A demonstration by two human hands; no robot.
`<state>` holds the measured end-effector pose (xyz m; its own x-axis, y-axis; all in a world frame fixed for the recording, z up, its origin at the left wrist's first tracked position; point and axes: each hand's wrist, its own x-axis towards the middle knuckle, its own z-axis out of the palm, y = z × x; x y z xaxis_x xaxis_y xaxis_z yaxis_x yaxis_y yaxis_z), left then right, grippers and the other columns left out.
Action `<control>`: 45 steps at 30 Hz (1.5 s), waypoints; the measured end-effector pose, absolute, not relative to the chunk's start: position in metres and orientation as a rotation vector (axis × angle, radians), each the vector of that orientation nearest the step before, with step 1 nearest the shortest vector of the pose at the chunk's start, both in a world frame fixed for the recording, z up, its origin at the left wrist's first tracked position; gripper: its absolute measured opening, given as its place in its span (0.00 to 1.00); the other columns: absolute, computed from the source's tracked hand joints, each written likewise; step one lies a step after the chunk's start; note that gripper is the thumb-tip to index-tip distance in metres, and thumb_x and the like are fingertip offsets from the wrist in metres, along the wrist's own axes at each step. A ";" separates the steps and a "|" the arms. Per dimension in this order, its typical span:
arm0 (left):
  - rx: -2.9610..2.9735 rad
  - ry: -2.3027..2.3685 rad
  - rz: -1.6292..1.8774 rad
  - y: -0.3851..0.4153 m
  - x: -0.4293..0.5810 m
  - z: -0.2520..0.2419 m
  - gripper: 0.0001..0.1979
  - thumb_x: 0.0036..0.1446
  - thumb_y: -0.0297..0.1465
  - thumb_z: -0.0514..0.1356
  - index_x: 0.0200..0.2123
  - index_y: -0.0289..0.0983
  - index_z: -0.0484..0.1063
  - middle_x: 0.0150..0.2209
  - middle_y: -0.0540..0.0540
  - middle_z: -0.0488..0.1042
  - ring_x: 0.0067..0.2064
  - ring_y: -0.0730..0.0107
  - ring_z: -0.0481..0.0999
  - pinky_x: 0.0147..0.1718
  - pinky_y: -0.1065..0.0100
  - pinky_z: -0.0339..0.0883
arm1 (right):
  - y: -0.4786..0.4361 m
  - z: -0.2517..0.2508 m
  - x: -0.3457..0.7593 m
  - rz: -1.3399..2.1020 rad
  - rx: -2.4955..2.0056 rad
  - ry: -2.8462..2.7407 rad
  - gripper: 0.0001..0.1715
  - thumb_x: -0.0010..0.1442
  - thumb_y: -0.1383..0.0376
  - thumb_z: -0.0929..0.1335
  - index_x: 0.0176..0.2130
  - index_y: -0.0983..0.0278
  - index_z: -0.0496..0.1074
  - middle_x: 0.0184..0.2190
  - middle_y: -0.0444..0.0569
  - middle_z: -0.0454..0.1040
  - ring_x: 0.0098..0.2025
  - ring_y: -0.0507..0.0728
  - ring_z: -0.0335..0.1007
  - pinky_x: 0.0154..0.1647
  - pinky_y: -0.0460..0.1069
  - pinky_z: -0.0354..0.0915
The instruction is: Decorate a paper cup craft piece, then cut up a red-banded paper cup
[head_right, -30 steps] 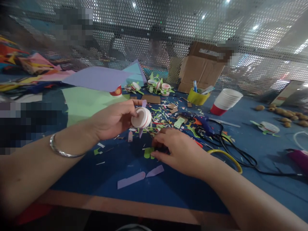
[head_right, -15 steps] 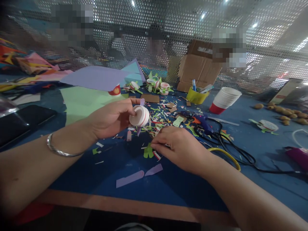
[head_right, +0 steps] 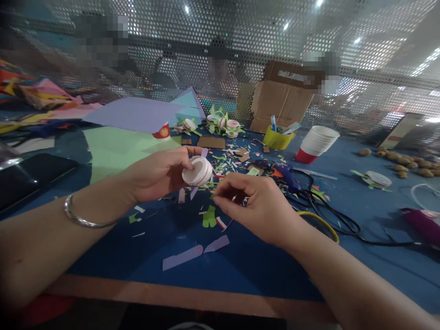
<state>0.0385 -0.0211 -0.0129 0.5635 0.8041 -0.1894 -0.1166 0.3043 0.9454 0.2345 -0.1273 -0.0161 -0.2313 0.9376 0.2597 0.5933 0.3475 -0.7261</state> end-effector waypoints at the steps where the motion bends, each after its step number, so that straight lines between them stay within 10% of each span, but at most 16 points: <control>1: 1.091 0.760 0.680 -0.021 0.039 -0.013 0.19 0.46 0.21 0.59 0.44 0.36 0.69 0.33 0.47 0.73 0.31 0.69 0.75 0.27 0.72 0.69 | -0.128 -0.015 0.234 0.680 -1.334 -1.893 0.03 0.62 0.65 0.71 0.35 0.62 0.77 0.28 0.41 0.75 0.28 0.48 0.68 0.30 0.44 0.64; 45: 0.982 0.624 0.709 -0.043 0.048 -0.007 0.21 0.49 0.20 0.61 0.47 0.37 0.68 0.35 0.47 0.76 0.31 0.70 0.75 0.30 0.70 0.69 | -0.125 -0.017 0.234 0.447 -1.619 -1.905 0.06 0.60 0.63 0.69 0.37 0.63 0.76 0.31 0.44 0.78 0.33 0.54 0.71 0.33 0.48 0.62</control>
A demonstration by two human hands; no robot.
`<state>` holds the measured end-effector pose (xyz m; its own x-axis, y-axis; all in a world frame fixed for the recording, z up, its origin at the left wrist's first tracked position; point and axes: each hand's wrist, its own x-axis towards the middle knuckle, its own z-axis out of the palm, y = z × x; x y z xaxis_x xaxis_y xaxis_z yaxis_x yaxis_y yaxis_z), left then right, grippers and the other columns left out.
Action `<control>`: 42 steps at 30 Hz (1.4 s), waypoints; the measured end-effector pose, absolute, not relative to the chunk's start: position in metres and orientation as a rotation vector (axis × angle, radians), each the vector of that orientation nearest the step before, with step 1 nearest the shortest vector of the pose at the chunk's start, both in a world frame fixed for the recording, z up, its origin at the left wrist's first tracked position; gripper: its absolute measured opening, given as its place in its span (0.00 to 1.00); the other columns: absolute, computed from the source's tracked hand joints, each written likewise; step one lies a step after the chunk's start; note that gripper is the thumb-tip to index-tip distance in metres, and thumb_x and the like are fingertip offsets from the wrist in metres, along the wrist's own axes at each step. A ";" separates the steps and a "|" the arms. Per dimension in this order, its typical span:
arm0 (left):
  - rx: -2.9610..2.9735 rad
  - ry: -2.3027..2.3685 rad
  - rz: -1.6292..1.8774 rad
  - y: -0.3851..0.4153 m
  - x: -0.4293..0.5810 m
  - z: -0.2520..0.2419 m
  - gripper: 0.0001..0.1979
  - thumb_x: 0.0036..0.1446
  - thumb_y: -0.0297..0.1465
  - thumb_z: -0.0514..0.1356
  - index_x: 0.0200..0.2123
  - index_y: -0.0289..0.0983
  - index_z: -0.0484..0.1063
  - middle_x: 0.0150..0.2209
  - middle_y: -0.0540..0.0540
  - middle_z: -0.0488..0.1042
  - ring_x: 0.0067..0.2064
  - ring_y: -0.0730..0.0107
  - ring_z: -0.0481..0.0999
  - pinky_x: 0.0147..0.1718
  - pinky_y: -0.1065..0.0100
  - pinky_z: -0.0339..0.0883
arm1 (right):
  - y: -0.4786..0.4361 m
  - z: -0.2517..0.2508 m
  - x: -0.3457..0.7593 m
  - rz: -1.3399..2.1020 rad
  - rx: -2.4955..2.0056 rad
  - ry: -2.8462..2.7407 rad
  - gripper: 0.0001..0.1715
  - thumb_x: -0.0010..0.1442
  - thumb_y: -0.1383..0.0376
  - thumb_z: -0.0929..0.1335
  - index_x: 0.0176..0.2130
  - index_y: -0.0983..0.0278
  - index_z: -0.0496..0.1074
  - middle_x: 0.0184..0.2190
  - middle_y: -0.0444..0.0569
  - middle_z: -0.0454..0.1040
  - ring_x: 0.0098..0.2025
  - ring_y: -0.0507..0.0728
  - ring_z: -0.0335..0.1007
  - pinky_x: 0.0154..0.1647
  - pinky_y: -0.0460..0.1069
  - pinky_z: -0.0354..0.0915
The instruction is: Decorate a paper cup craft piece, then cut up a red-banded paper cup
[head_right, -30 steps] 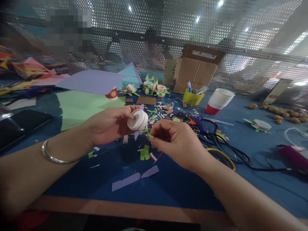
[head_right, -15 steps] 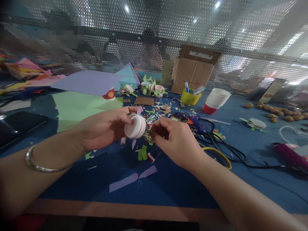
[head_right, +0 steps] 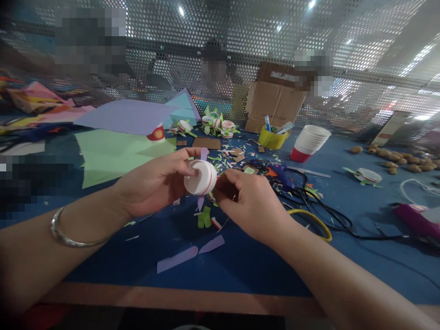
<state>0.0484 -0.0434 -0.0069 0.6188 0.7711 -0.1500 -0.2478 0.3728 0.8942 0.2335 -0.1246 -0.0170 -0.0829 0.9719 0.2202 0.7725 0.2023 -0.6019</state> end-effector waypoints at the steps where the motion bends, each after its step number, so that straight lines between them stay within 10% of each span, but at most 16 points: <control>1: 0.999 0.625 0.704 -0.043 0.048 -0.007 0.21 0.49 0.20 0.61 0.48 0.38 0.69 0.34 0.48 0.76 0.31 0.71 0.75 0.30 0.70 0.69 | -0.125 -0.017 0.233 0.447 -1.622 -1.907 0.06 0.60 0.63 0.69 0.37 0.63 0.75 0.31 0.44 0.78 0.34 0.55 0.71 0.33 0.49 0.62; 42: 0.874 0.627 0.695 -0.045 0.053 -0.004 0.16 0.49 0.17 0.57 0.42 0.35 0.69 0.30 0.50 0.75 0.27 0.73 0.75 0.26 0.74 0.70 | -0.129 -0.018 0.233 0.544 -1.474 -1.792 0.02 0.61 0.67 0.69 0.36 0.61 0.74 0.29 0.40 0.74 0.31 0.51 0.67 0.31 0.47 0.62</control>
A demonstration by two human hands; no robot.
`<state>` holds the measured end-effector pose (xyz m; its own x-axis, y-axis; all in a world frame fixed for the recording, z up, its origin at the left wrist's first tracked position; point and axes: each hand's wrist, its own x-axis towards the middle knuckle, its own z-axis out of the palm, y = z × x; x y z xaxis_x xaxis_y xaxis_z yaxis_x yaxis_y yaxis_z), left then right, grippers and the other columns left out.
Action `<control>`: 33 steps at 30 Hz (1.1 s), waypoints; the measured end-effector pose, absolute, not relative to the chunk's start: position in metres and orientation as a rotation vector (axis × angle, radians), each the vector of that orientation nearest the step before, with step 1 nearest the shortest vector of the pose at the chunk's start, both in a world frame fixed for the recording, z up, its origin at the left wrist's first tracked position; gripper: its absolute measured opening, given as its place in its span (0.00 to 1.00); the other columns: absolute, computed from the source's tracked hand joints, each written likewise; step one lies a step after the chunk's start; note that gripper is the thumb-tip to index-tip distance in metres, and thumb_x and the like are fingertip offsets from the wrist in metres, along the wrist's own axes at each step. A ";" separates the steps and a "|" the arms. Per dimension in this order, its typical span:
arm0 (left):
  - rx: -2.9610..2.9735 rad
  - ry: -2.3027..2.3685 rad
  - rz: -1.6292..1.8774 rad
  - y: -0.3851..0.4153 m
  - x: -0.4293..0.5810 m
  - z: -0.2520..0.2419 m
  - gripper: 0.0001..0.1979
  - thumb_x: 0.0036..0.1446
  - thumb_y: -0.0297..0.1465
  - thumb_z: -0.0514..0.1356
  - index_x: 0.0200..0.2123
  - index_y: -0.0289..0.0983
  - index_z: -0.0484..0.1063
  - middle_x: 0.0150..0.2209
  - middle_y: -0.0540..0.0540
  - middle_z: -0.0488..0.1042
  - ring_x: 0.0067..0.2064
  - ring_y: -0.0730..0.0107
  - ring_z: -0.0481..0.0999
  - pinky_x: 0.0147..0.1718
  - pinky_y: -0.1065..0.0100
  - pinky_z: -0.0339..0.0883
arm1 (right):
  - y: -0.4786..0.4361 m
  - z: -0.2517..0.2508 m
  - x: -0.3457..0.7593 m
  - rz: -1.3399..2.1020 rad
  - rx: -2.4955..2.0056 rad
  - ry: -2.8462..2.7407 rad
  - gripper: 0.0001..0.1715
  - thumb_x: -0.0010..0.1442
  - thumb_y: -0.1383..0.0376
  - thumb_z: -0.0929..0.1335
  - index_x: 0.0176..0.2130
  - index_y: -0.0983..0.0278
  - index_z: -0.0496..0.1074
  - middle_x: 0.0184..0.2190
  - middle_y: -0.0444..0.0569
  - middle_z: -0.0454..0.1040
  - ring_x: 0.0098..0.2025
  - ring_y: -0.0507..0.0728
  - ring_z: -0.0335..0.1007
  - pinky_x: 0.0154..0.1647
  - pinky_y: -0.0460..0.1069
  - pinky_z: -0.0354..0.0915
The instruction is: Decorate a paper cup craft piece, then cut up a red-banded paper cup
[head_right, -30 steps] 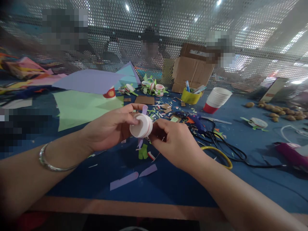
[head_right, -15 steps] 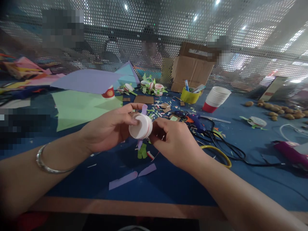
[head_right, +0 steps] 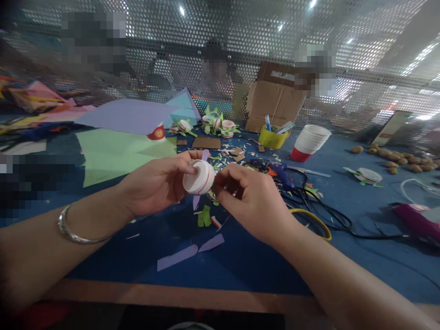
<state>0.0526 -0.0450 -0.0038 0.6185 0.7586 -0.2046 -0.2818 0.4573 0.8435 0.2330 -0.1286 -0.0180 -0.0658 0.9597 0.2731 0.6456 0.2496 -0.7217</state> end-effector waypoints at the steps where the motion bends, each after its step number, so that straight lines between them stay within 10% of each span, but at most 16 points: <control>1: 0.868 0.627 0.698 -0.046 0.053 -0.003 0.16 0.49 0.17 0.57 0.42 0.35 0.69 0.29 0.50 0.74 0.26 0.74 0.75 0.25 0.75 0.69 | -0.128 -0.018 0.233 0.564 -1.461 -1.783 0.02 0.61 0.67 0.69 0.37 0.61 0.75 0.30 0.40 0.75 0.31 0.51 0.67 0.31 0.47 0.62; 33: 1.139 0.709 0.757 -0.043 0.048 -0.010 0.25 0.50 0.23 0.64 0.52 0.38 0.66 0.34 0.49 0.76 0.30 0.74 0.73 0.27 0.75 0.68 | -0.129 -0.007 0.229 0.896 -1.443 -1.624 0.03 0.58 0.67 0.73 0.32 0.64 0.75 0.21 0.40 0.76 0.21 0.47 0.70 0.21 0.40 0.65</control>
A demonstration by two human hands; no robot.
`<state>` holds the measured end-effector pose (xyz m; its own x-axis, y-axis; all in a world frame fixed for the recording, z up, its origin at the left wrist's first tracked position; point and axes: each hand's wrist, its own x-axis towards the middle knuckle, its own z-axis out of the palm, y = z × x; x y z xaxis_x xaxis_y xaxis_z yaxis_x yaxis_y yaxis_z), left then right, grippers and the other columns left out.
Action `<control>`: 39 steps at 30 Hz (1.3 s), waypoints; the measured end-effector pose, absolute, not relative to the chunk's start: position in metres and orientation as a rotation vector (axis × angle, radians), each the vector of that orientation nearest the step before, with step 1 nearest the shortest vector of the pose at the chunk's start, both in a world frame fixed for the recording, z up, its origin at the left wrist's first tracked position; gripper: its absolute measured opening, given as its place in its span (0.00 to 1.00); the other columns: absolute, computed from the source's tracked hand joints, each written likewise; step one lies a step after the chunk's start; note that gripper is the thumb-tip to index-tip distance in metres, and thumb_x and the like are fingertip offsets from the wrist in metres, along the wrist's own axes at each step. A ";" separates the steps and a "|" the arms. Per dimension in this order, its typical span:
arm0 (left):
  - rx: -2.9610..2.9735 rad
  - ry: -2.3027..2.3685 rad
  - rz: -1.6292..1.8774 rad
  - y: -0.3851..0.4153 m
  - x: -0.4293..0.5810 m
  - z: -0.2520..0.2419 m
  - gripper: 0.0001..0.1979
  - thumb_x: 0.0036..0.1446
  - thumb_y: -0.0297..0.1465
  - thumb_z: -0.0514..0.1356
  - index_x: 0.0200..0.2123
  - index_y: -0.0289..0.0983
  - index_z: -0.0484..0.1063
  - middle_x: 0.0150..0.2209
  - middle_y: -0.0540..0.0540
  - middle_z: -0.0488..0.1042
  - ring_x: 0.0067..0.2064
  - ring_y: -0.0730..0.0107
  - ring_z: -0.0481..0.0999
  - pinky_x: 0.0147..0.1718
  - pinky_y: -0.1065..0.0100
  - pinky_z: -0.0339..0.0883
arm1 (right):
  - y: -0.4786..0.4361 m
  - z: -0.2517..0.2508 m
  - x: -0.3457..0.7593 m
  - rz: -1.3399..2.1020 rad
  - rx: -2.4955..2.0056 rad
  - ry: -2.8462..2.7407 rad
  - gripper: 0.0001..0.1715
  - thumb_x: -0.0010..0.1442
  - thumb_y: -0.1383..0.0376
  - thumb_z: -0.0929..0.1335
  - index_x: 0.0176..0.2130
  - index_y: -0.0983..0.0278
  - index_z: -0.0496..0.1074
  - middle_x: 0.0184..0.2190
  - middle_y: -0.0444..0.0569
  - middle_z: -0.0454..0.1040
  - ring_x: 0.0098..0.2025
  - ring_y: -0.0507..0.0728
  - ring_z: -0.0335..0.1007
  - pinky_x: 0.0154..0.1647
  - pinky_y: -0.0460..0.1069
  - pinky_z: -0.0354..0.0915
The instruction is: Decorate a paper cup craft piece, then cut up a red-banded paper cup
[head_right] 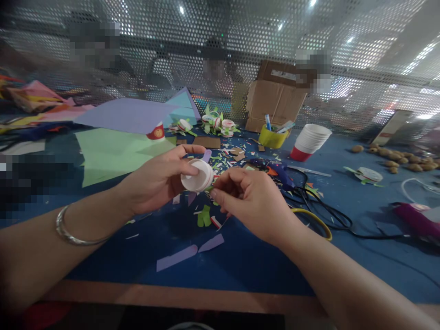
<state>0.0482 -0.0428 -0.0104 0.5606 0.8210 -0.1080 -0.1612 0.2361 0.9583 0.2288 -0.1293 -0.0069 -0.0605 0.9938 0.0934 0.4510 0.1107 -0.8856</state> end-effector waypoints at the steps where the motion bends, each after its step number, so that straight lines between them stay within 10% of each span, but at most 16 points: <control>1: 1.145 0.706 0.755 -0.043 0.048 -0.011 0.25 0.50 0.23 0.64 0.52 0.38 0.66 0.35 0.49 0.76 0.31 0.74 0.73 0.27 0.74 0.67 | -0.129 -0.007 0.229 0.904 -1.443 -1.625 0.03 0.59 0.67 0.73 0.33 0.64 0.75 0.21 0.40 0.75 0.21 0.47 0.70 0.22 0.40 0.66; 39: 1.137 0.708 0.754 -0.043 0.050 -0.012 0.24 0.50 0.23 0.65 0.51 0.38 0.66 0.35 0.48 0.76 0.32 0.72 0.74 0.28 0.73 0.67 | -0.128 -0.009 0.230 0.957 -1.460 -1.647 0.12 0.60 0.57 0.74 0.35 0.64 0.75 0.23 0.41 0.75 0.23 0.49 0.70 0.24 0.44 0.66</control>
<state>0.0502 -0.0429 -0.0120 0.5623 0.8196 -0.1097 -0.1613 0.2388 0.9576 0.2304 -0.1280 -0.0087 -0.0943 0.9947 0.0416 0.4559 0.0803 -0.8864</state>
